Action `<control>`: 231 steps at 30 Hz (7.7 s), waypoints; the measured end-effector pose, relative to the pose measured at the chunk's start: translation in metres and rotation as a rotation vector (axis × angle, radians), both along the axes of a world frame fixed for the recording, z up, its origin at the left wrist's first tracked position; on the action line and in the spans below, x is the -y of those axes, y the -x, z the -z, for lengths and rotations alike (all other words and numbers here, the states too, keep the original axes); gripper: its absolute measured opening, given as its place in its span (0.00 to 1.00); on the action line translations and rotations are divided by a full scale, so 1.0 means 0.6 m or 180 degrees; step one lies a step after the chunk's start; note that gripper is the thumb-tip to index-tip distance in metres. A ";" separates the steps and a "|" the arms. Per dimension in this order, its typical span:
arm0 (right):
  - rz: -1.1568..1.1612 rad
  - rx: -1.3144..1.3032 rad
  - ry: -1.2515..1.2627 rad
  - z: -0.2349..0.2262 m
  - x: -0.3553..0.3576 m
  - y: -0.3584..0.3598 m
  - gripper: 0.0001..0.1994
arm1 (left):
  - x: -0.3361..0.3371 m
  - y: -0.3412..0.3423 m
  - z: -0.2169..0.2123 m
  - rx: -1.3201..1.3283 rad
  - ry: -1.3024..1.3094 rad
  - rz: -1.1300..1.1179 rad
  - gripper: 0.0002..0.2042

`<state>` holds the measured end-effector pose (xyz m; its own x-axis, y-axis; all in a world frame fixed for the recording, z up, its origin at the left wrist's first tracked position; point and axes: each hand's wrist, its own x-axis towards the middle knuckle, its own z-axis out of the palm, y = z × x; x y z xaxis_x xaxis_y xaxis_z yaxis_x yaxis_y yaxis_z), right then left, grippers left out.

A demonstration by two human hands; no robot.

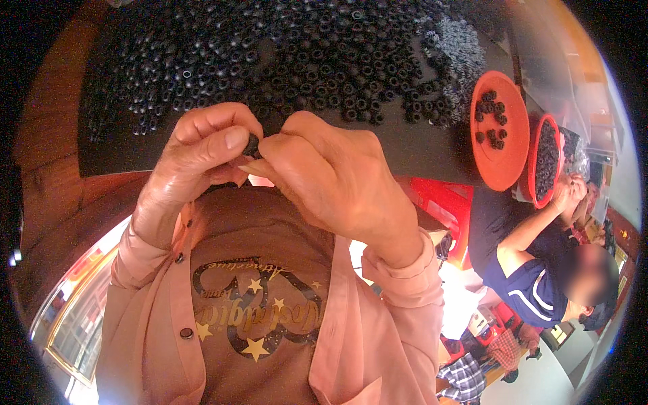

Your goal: The person assembles toggle stoppers by fitting inner pieces into outer casings by hand and placing the assembled pieces onto a plate.

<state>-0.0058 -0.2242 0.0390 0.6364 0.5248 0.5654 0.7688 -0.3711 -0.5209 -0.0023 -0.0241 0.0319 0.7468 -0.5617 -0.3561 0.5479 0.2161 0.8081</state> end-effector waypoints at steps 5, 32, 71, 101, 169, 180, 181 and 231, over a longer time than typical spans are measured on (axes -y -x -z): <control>-0.0178 -0.0143 -0.0024 -0.004 0.001 -0.006 0.13 | -0.002 -0.003 -0.011 -0.0092 0.0016 0.0090 0.11; -0.0021 0.0400 0.0106 -0.025 0.013 0.009 0.19 | 0.041 0.030 -0.006 -0.0147 0.0569 -0.0226 0.17; 0.1702 -0.0095 -0.0219 0.031 0.112 0.021 0.05 | 0.087 0.028 -0.213 0.0709 0.0991 0.1791 0.14; 0.1947 0.0262 -0.0424 0.080 0.135 0.015 0.04 | 0.129 0.006 -0.233 0.2236 -0.1084 0.1502 0.06; 0.2314 -0.0182 0.0077 0.058 0.108 0.005 0.05 | -0.062 0.013 0.030 0.3568 -0.2118 -0.0607 0.15; 0.2399 0.0064 0.0138 0.064 0.111 0.008 0.03 | -0.063 0.016 0.034 0.3471 -0.2058 -0.0583 0.15; 0.2371 0.0112 0.0192 0.063 0.111 0.010 0.03 | -0.064 0.019 0.037 0.3522 -0.2008 -0.0531 0.15; 0.1701 0.0088 -0.1618 0.040 0.073 0.080 0.05 | -0.300 0.613 0.251 0.0986 -0.3799 -0.1552 0.09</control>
<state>-0.0536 -0.2682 0.0150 0.7138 -0.1840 0.6757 0.5660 -0.4167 -0.7113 -0.3703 0.1560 -0.1186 0.9207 0.3223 -0.2202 0.3771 -0.5888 0.7149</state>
